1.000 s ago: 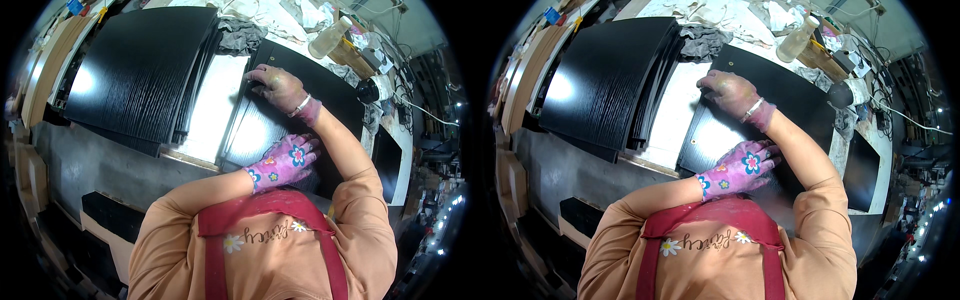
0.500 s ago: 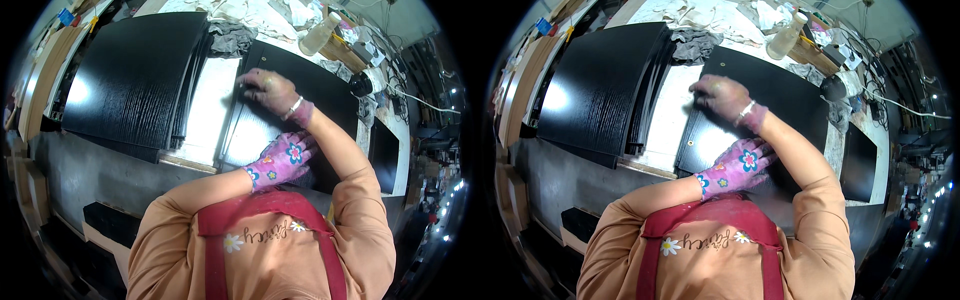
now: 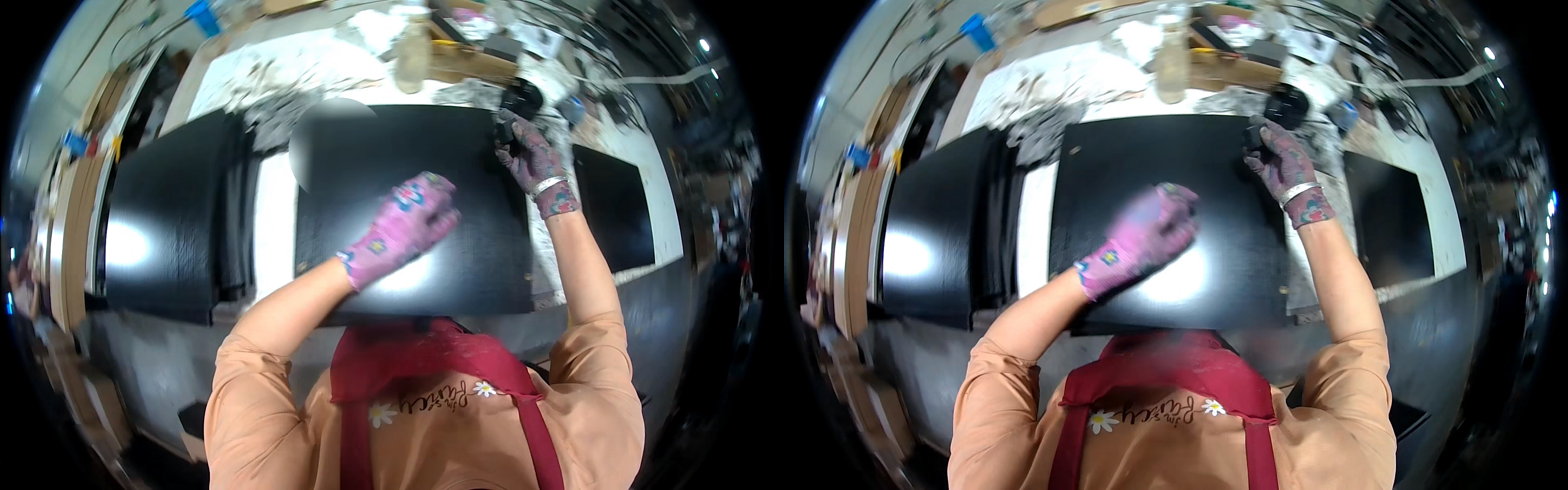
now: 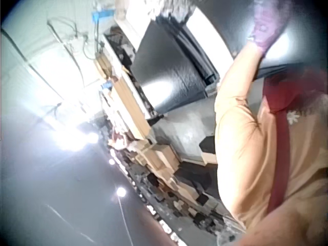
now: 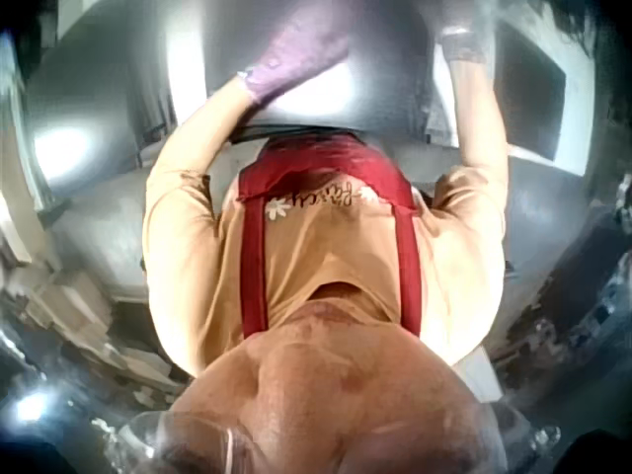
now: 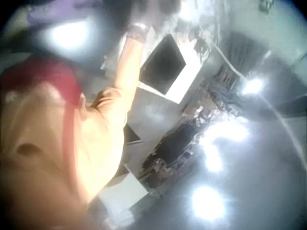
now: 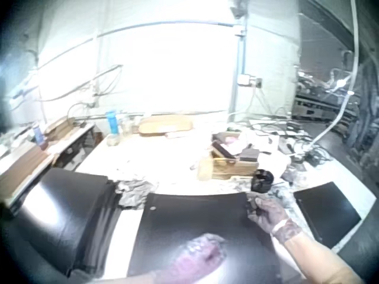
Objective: The person sands the edges of black rectangular panels with a sanding block, then wipes each panel with a cloth. The person uses shears to trim a small edge on one panel. The person repeats sanding and wiping on multiple panels, stacking them on the workbench.
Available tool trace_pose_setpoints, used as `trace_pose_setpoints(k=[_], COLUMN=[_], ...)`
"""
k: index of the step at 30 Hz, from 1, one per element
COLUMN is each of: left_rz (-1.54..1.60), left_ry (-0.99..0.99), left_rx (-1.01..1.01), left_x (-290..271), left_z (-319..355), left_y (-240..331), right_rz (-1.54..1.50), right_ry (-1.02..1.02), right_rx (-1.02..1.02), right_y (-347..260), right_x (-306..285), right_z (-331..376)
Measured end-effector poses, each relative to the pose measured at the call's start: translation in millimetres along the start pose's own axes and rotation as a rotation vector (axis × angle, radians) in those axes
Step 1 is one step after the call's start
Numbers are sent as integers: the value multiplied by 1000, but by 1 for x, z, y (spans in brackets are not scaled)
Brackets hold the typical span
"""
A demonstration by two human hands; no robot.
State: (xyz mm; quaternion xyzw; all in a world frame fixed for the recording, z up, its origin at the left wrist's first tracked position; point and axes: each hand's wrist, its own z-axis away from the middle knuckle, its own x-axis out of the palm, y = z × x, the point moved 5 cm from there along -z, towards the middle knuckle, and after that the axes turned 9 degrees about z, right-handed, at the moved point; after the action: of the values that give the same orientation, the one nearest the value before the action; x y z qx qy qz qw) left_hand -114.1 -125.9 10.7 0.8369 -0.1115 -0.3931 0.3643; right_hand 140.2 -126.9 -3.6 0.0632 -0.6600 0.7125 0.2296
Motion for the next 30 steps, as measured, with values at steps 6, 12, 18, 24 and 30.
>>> trace_pose_setpoints(k=[6,12,18,24,30], left_rz=[-135,-461,-563,-521,-454], left_ry=[36,39,-188,-154,-72], left_rx=[118,521,433,363,271], left_x=[31,113,180,186,134], left_z=[-146,-273,-317,-325,-334], left_y=[-51,-113,-125,-117,-151], right_rz=[-283,-493,-578,-477,102], right_ry=[398,309,258,193,318], right_rx=[1,54,115,65,-144], right_y=[-29,-11,-8,-9,-55], right_x=[-124,-193,-190,-204,-208], right_z=[42,44,29,16,-33])
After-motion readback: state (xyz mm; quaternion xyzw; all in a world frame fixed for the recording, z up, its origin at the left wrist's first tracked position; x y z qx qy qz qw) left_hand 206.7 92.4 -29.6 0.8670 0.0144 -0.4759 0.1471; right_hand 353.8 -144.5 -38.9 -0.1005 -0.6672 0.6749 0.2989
